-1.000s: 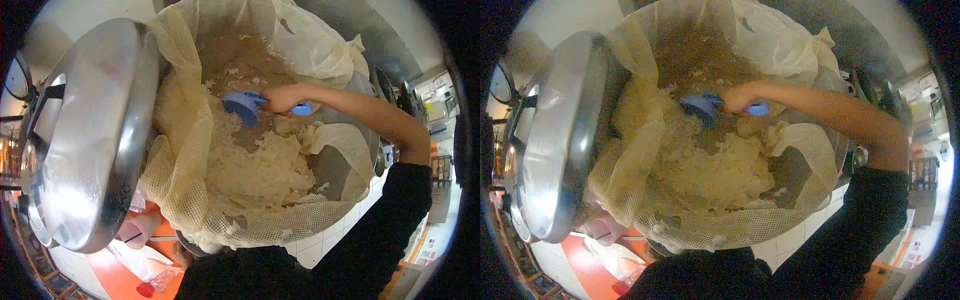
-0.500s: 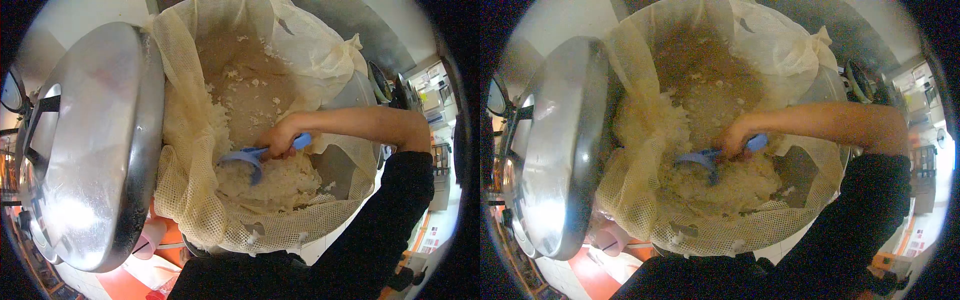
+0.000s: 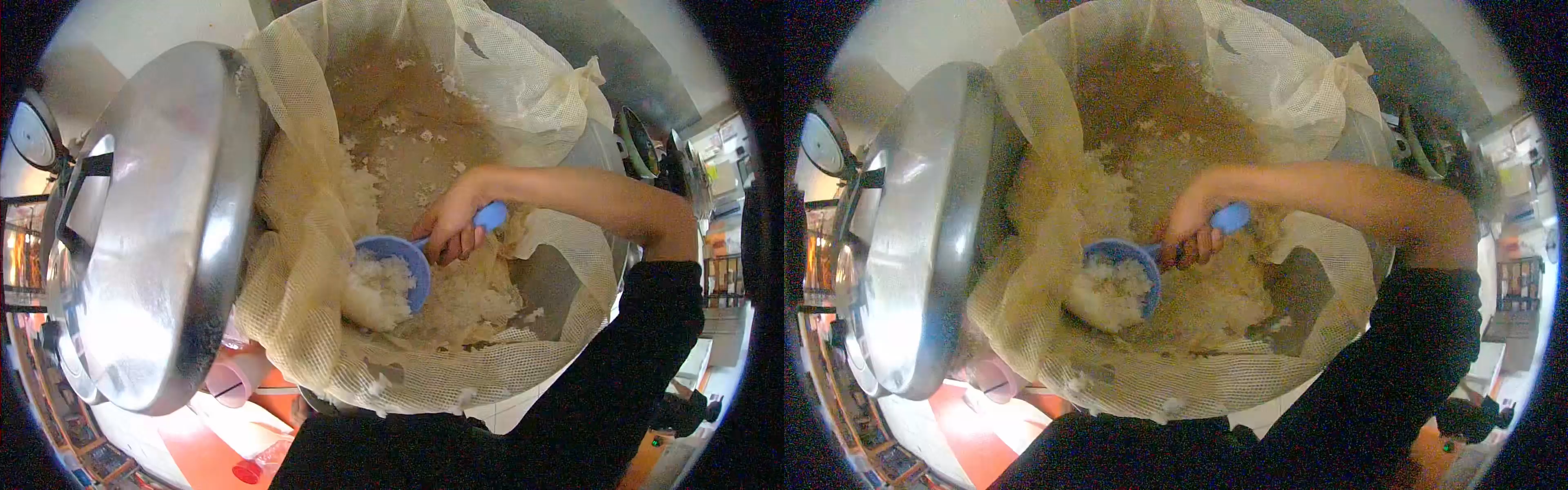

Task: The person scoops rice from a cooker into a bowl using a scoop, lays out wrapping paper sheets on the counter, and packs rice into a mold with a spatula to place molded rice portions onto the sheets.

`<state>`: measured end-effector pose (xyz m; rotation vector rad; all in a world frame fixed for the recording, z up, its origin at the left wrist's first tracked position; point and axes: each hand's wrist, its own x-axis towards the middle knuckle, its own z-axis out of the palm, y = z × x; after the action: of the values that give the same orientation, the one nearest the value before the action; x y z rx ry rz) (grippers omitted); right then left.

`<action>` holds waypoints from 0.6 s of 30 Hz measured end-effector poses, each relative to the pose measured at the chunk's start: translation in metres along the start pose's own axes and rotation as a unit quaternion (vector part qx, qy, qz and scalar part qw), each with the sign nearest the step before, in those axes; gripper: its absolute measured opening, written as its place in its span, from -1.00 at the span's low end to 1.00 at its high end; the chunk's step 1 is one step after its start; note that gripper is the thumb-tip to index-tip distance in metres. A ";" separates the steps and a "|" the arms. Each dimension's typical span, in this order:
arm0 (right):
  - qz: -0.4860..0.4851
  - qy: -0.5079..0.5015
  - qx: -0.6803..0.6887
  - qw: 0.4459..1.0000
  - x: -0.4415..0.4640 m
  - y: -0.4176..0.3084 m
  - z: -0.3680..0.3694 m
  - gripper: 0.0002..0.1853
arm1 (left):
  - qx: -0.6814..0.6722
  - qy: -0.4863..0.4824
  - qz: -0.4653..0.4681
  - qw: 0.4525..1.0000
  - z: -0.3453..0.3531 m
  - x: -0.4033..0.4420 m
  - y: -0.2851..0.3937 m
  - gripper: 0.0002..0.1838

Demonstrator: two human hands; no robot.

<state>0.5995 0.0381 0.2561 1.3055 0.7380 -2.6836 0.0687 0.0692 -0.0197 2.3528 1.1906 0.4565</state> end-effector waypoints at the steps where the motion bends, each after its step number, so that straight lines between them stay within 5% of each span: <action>1: 0.021 -0.015 0.016 1.000 -0.010 -0.002 0.000 -0.77 | 0.002 0.000 -0.001 1.000 0.001 -0.001 0.001 -0.80; 4: 0.037 0.119 -0.186 0.975 -0.055 0.001 -0.014 -0.80 | 0.003 0.000 -0.001 1.000 0.001 -0.004 0.003 -0.81; 7: 0.133 0.274 -0.380 0.873 -0.087 0.003 -0.022 -0.80 | 0.006 0.004 -0.005 1.000 0.003 -0.007 0.005 -0.81; 13: 0.282 0.232 -0.517 0.774 -0.041 -0.022 -0.013 -0.77 | 0.006 0.007 -0.011 1.000 0.004 -0.012 0.008 -0.82; 16: 0.228 0.107 -0.426 0.869 -0.027 -0.024 -0.017 -0.75 | 0.003 0.010 -0.011 1.000 0.002 -0.012 0.006 -0.83; 18: 0.189 0.141 -0.396 0.887 -0.018 -0.013 -0.009 -0.76 | 0.002 0.014 -0.014 1.000 0.001 -0.013 0.005 -0.83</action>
<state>0.6136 0.0508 0.2701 1.3914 1.2649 -1.6033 0.0652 0.0561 -0.0185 2.3375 1.2362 0.4808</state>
